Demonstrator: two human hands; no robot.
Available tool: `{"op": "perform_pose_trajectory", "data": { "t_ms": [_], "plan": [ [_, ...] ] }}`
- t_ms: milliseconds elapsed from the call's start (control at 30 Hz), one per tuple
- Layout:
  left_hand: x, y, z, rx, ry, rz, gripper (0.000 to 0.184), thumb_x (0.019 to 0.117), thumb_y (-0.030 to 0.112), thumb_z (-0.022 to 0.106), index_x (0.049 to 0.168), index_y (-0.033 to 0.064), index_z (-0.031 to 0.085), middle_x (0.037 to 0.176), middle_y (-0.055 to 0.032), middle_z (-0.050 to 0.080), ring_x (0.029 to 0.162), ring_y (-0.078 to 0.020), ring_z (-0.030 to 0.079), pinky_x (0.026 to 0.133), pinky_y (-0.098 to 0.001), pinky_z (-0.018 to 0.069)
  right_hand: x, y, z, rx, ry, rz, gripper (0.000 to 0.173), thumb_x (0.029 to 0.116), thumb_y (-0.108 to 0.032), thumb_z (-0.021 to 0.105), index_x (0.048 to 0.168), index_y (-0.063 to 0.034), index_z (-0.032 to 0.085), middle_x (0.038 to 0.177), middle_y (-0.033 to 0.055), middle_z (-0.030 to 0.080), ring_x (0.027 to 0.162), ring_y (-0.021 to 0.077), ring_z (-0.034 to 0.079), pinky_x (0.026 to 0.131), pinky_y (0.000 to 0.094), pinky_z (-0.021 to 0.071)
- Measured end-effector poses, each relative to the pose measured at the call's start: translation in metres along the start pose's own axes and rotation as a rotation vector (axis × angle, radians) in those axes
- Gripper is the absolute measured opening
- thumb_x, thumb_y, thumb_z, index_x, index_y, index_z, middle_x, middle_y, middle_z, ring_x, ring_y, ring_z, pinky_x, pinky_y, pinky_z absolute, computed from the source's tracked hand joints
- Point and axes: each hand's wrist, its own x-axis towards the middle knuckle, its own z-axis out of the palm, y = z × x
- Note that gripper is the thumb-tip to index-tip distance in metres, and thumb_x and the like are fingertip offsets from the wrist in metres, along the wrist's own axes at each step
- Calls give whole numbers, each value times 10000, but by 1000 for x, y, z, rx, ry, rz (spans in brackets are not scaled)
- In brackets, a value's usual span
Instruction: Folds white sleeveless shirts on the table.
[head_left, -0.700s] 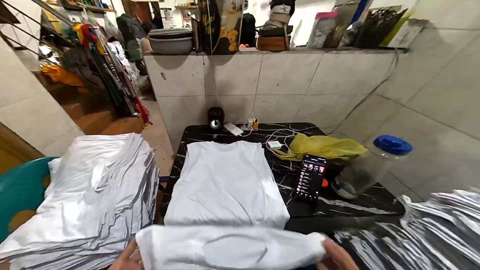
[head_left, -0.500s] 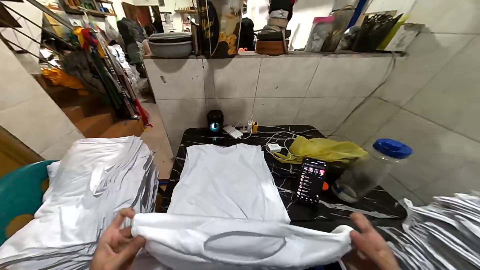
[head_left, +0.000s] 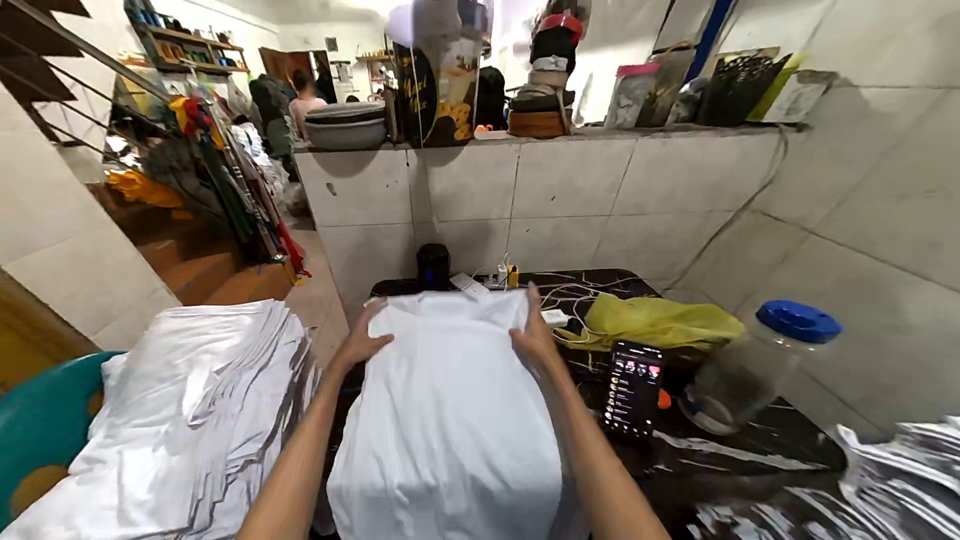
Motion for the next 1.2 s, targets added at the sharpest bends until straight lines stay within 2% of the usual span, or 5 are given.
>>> {"op": "perform_pose_trajectory", "data": {
  "t_ms": [267,467,733,1067,1200],
  "plan": [
    [38,-42,13,121,-17,-137,600,867,-8,759,1424,49,544,1368,-198,611,1226,-341,615,1027,-550,509,-1,18,19,233,29,28,1019,899,-11,637,1662,-304,28,1648,143,333,1390,408,484,1034,662,469],
    [54,-2,17,482,226,-132,386,944,204,728,1295,65,650,1284,-295,603,1196,-515,569,947,-711,469,-75,-68,0,169,-727,-310,594,989,-216,677,1537,-145,458,1220,117,723,1082,219,715,1000,438,568],
    [48,73,157,385,-196,87,309,935,101,728,1231,17,698,1211,-235,665,1141,-400,634,1002,-565,505,-57,-6,-23,-870,-304,502,457,984,-65,580,1405,98,514,1462,348,459,1388,506,421,1086,635,389],
    [70,-15,189,66,84,9,195,1020,169,631,1023,-19,685,885,-156,704,741,-256,689,737,-465,595,-29,19,-20,-868,-185,451,281,896,-50,682,1150,71,680,1313,325,575,1293,482,516,1047,593,452],
    [71,-19,192,86,100,186,163,1031,116,582,1076,-18,663,1070,-178,649,974,-288,664,903,-478,564,-12,30,-9,-782,-30,349,349,897,-77,703,1196,94,643,1306,345,560,1222,510,552,975,644,478]
  ]
}}
